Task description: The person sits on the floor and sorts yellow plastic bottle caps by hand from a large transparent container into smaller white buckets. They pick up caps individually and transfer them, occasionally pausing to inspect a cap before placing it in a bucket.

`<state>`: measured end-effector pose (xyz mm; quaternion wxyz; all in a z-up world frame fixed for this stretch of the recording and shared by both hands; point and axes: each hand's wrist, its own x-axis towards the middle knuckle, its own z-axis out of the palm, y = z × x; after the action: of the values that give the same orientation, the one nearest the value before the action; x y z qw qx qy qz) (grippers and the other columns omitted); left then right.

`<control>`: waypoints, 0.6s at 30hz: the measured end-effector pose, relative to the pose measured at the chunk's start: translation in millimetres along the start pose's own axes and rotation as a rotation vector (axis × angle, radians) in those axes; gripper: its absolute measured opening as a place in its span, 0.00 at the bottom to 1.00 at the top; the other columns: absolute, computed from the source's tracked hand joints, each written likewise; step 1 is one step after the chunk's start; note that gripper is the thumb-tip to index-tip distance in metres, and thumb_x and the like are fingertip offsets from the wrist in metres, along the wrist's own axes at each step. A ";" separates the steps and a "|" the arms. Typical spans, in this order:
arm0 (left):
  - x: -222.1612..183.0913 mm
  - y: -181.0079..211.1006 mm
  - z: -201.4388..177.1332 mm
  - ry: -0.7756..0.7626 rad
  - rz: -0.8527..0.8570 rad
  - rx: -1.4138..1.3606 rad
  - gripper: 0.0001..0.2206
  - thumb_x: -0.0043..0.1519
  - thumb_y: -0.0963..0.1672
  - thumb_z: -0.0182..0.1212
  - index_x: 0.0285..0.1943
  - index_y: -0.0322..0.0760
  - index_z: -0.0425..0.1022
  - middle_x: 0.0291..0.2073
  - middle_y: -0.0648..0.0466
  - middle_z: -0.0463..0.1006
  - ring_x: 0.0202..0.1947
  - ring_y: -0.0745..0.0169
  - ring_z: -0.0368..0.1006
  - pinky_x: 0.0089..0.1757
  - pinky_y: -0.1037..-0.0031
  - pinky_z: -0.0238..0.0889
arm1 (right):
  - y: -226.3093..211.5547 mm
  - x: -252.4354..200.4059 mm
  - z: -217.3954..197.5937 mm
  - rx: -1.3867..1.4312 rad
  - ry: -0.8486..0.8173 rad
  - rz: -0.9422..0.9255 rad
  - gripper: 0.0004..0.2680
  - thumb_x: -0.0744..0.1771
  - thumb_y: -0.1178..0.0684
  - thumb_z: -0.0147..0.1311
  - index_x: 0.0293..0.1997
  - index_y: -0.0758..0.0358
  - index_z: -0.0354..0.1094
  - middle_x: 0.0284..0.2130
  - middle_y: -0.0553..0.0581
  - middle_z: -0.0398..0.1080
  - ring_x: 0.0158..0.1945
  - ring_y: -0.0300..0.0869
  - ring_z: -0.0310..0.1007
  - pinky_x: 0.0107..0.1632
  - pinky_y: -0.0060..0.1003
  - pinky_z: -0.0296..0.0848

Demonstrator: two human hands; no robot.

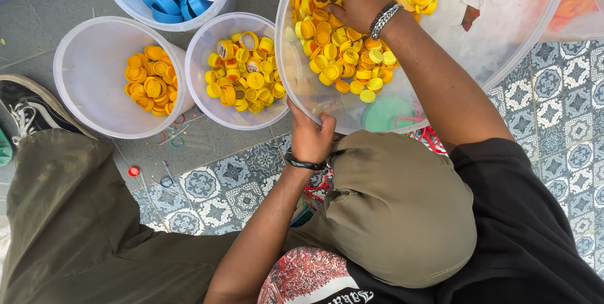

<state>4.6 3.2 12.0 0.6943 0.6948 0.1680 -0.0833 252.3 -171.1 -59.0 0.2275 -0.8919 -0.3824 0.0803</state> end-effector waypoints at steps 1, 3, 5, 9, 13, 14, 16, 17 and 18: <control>-0.7 -5.8 0.4 0.000 -0.002 0.002 0.35 0.58 0.37 0.52 0.72 0.24 0.36 0.50 0.34 0.74 0.37 0.46 0.81 0.31 0.68 0.81 | -5.7 4.7 6.5 0.003 0.000 0.000 0.09 0.68 0.56 0.62 0.54 0.62 0.74 0.49 0.60 0.75 0.53 0.56 0.74 0.56 0.50 0.73; -1.3 -16.9 1.1 0.008 0.023 0.030 0.35 0.58 0.37 0.52 0.72 0.24 0.36 0.51 0.33 0.74 0.40 0.43 0.81 0.34 0.65 0.80 | -16.9 15.2 18.3 -0.047 -0.005 0.038 0.13 0.66 0.53 0.65 0.55 0.63 0.73 0.50 0.62 0.74 0.54 0.57 0.71 0.56 0.51 0.70; 0.1 -20.4 1.0 0.009 0.047 0.047 0.34 0.58 0.37 0.52 0.72 0.24 0.37 0.50 0.33 0.75 0.41 0.42 0.81 0.37 0.64 0.79 | -19.7 22.6 26.9 -0.071 -0.005 0.096 0.14 0.65 0.51 0.68 0.54 0.62 0.74 0.48 0.62 0.74 0.53 0.59 0.69 0.55 0.52 0.70; -1.3 -28.7 0.2 0.022 0.168 0.083 0.35 0.58 0.36 0.52 0.73 0.23 0.38 0.53 0.30 0.74 0.47 0.36 0.79 0.45 0.58 0.75 | -9.7 27.0 46.9 -0.162 0.062 0.145 0.16 0.61 0.48 0.70 0.51 0.59 0.75 0.47 0.59 0.75 0.54 0.58 0.68 0.53 0.52 0.69; -1.2 -18.7 0.3 0.044 0.222 0.116 0.36 0.58 0.36 0.54 0.74 0.23 0.37 0.54 0.29 0.73 0.51 0.33 0.77 0.49 0.56 0.73 | -9.4 20.6 38.6 -0.033 -0.083 0.257 0.13 0.65 0.45 0.71 0.46 0.59 0.74 0.46 0.60 0.73 0.54 0.57 0.68 0.59 0.50 0.69; -2.5 -6.8 0.9 0.025 0.091 0.070 0.36 0.57 0.37 0.53 0.73 0.24 0.37 0.52 0.31 0.74 0.48 0.34 0.78 0.46 0.56 0.74 | -9.8 16.7 37.7 -0.044 -0.053 0.210 0.15 0.64 0.48 0.70 0.52 0.59 0.72 0.48 0.58 0.74 0.53 0.58 0.68 0.56 0.52 0.69; 0.9 -1.0 1.6 0.010 -0.030 0.027 0.36 0.56 0.38 0.52 0.72 0.24 0.37 0.51 0.33 0.75 0.45 0.35 0.79 0.43 0.57 0.75 | -8.9 19.0 36.3 -0.058 -0.014 0.153 0.19 0.63 0.50 0.69 0.58 0.58 0.71 0.49 0.57 0.75 0.52 0.59 0.67 0.53 0.54 0.68; 0.2 -8.6 1.4 0.016 -0.024 0.025 0.36 0.56 0.38 0.52 0.73 0.24 0.37 0.51 0.33 0.75 0.45 0.35 0.79 0.43 0.57 0.75 | -10.5 19.4 39.5 -0.056 -0.022 0.145 0.19 0.62 0.50 0.69 0.58 0.57 0.71 0.48 0.58 0.74 0.53 0.58 0.67 0.51 0.55 0.67; -0.6 -16.4 1.2 0.022 -0.019 0.023 0.36 0.56 0.38 0.52 0.73 0.24 0.36 0.51 0.33 0.75 0.45 0.36 0.79 0.43 0.57 0.74 | -12.1 19.7 42.9 -0.054 -0.030 0.138 0.19 0.62 0.49 0.69 0.58 0.56 0.71 0.47 0.59 0.74 0.53 0.58 0.66 0.49 0.56 0.66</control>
<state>-1.5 1.6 -3.1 0.6836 0.7020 0.1813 -0.0839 244.5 -134.8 -90.6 0.1916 -0.9207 -0.3255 0.0986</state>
